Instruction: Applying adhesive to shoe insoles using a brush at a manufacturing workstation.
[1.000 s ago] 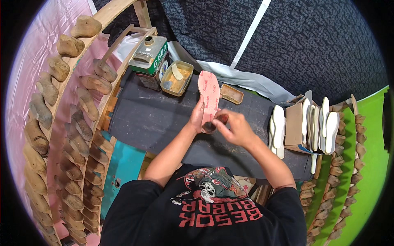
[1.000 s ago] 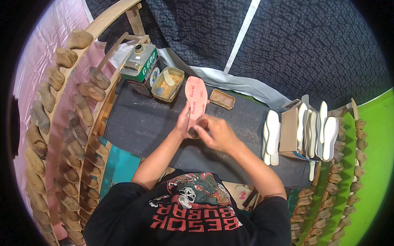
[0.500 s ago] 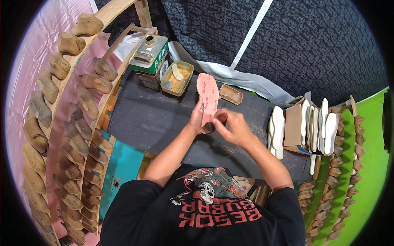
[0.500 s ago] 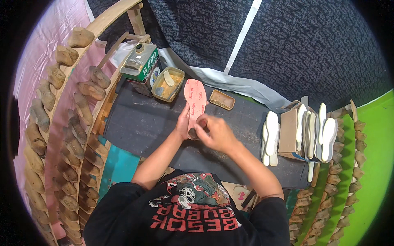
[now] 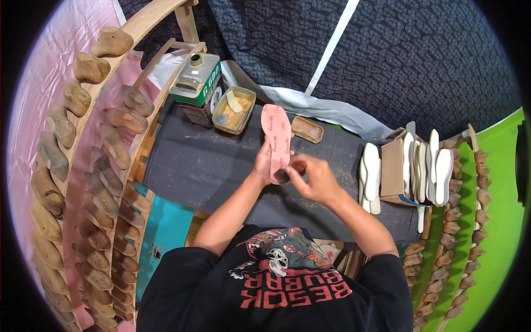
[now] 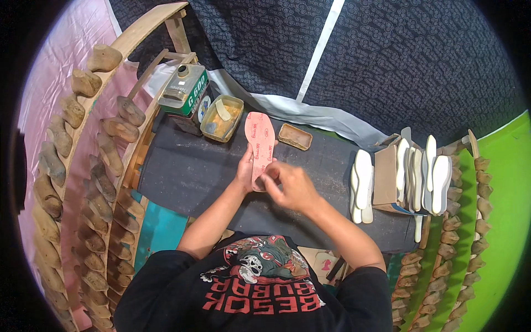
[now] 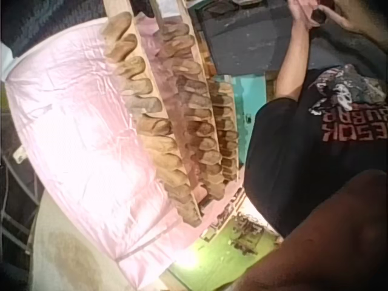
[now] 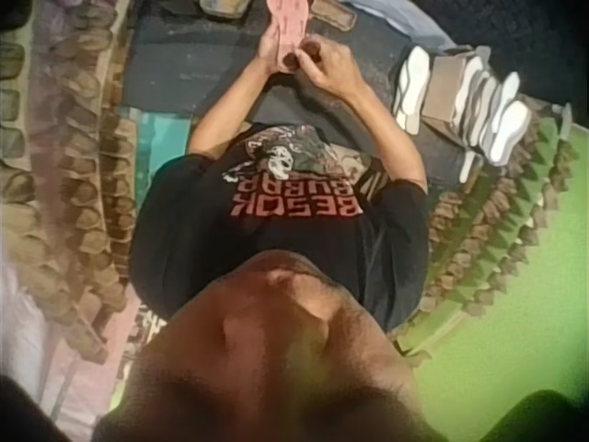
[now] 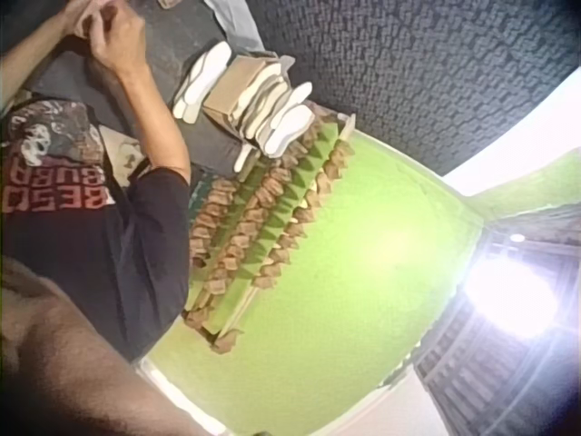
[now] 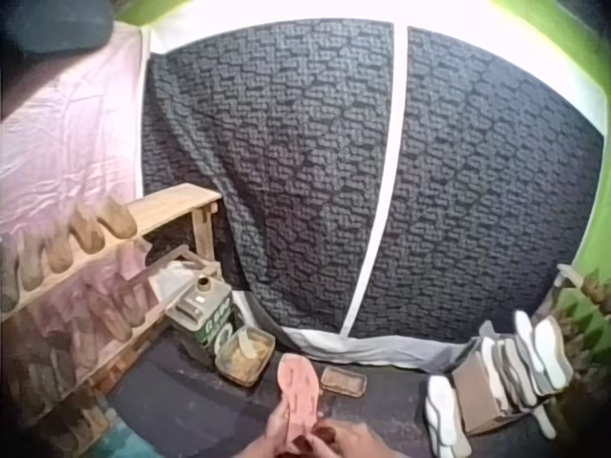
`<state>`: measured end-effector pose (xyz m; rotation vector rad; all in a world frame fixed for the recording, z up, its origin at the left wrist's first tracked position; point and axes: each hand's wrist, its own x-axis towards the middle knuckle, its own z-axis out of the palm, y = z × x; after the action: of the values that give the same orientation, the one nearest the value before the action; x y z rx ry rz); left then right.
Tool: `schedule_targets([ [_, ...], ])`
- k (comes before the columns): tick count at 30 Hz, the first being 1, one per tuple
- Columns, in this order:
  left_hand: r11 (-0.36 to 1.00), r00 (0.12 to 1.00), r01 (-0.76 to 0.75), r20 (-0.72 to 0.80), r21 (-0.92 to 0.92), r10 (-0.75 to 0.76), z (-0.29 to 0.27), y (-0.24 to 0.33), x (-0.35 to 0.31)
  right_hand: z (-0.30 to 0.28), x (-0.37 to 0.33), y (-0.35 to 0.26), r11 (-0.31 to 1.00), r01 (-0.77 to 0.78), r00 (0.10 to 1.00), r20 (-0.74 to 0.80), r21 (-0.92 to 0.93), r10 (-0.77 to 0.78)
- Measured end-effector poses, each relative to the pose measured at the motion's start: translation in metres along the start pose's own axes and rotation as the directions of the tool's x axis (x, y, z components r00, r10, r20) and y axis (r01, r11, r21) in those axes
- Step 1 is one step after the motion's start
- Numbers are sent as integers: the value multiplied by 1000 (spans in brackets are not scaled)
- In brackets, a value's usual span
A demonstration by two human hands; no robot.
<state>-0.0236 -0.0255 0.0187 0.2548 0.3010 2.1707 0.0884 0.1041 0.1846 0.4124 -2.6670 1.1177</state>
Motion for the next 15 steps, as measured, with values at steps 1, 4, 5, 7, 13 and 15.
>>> schedule_targets([
  [1, 1000, 992, 9, -128, 18, -7, 7, -3, 2, -4, 6, 6, 1000, 11, 999, -49, -24, -12],
  [4, 986, 970, -52, -225, 157, 87, 19, -10, 8, -14, 22, 20, 993, -103, 974, -207, -59, 89],
  [5, 979, 962, -54, -251, 195, 104, 23, -12, 9, -15, 23, 29, 995, -93, 969, -233, -42, 81],
  [7, 978, 949, -97, -280, 183, 146, 9, -17, 13, -13, 23, 22, 995, -80, 975, -215, -65, 65],
  [13, 965, 924, -60, -352, 254, 150, 4, -7, 2, 7, -16, -9, 997, 42, 999, 12, -67, -41],
  [15, 954, 914, -101, -352, 283, 201, 10, -7, 3, 4, -12, -7, 999, 13, 1000, 7, -52, -12],
])
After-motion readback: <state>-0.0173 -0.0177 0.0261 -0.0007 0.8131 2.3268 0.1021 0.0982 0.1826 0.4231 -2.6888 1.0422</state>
